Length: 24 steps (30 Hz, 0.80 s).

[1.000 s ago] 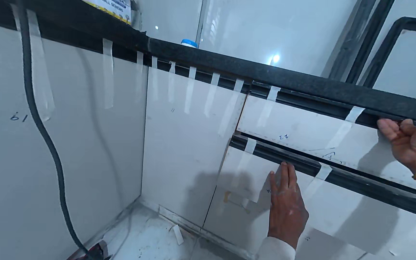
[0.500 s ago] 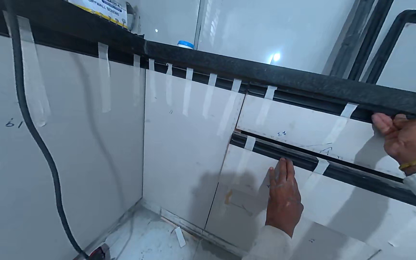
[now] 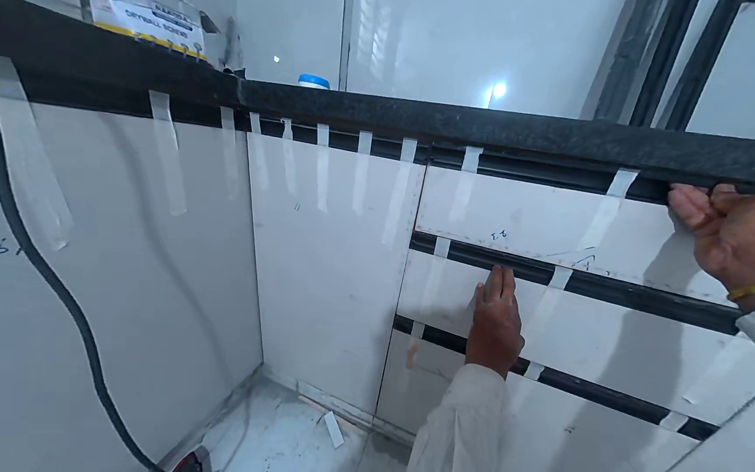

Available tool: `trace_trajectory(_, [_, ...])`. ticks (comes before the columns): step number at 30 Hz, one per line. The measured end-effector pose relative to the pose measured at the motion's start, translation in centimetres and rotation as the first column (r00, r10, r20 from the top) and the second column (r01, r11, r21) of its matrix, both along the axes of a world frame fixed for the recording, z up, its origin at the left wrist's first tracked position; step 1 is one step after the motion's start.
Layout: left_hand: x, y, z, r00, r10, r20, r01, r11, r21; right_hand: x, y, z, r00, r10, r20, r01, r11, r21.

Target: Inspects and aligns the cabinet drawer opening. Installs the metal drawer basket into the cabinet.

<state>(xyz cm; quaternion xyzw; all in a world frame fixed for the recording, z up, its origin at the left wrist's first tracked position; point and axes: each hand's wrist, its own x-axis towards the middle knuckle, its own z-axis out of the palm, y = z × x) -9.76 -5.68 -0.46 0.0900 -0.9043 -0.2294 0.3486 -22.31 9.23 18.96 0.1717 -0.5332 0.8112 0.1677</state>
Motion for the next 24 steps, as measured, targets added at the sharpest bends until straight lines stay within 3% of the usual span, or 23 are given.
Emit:
trace_trajectory(10, [-0.8,-0.5,-1.3,0.983,0.051,-0.175,-0.068,0.994,-0.091,-1.7,0.7,-0.6,0.997,0.032,-0.075,-0.029,0.998,0.048])
trace_trajectory(15, [0.0,-0.2,-0.7,0.997,0.03,-0.077,-0.037,0.996,-0.082,-0.3,1.7,-1.2,0.991,0.131,-0.014,-0.129,0.987,0.094])
trace_trajectory(20, [3.2,-0.4,1.5,0.965,0.065,0.254,-0.043,0.995,-0.09,4.2,3.4,-2.6,0.991,0.129,0.03,-0.133,0.953,0.272])
trace_trajectory(24, [9.3,0.1,1.7,0.821,0.004,0.571,0.047,0.996,-0.074,5.8,4.9,-4.1,0.989,0.151,0.009,-0.141,0.898,0.417])
